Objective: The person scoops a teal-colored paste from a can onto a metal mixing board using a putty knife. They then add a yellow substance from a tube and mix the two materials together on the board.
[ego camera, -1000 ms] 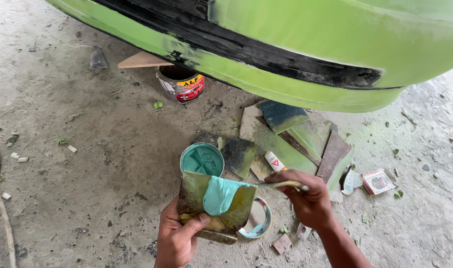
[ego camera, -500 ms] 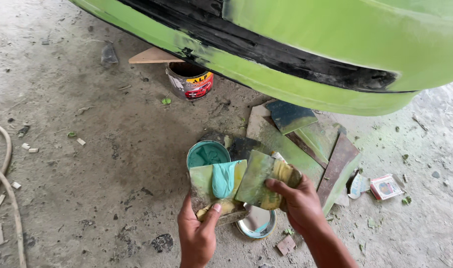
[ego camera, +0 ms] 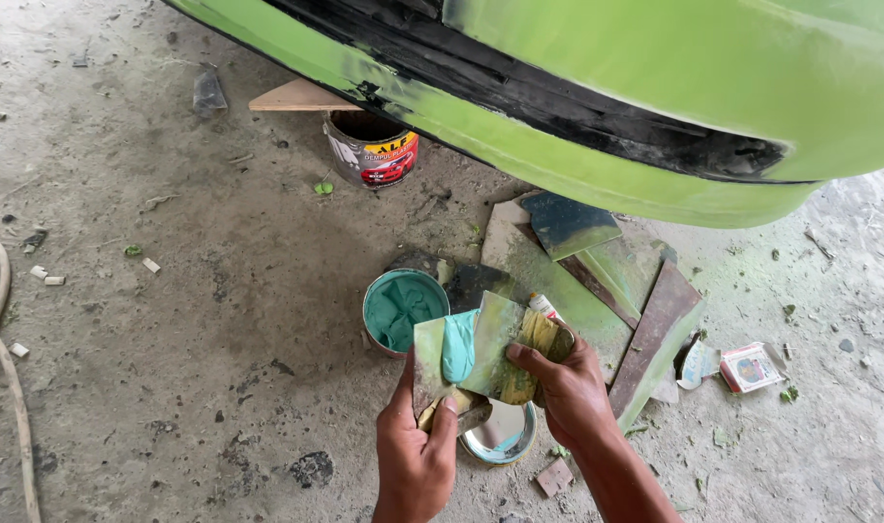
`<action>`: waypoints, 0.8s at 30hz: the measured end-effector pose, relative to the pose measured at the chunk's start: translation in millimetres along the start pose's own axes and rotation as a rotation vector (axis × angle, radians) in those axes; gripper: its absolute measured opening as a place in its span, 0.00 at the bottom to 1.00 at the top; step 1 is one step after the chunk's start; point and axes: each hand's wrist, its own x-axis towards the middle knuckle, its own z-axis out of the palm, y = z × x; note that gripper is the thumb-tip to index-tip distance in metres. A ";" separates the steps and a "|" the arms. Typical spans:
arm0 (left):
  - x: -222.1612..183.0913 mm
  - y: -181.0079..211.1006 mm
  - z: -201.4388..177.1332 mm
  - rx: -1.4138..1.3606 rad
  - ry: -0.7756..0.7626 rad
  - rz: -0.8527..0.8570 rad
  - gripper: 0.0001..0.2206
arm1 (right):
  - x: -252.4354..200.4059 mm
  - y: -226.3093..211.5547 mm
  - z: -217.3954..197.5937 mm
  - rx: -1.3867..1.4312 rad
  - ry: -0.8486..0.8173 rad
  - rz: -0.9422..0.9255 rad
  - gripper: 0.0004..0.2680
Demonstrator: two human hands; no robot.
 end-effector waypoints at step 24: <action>-0.3 -9.4 5.6 0.342 -0.156 0.114 0.33 | -3.9 6.9 23.4 0.083 -0.063 0.083 0.09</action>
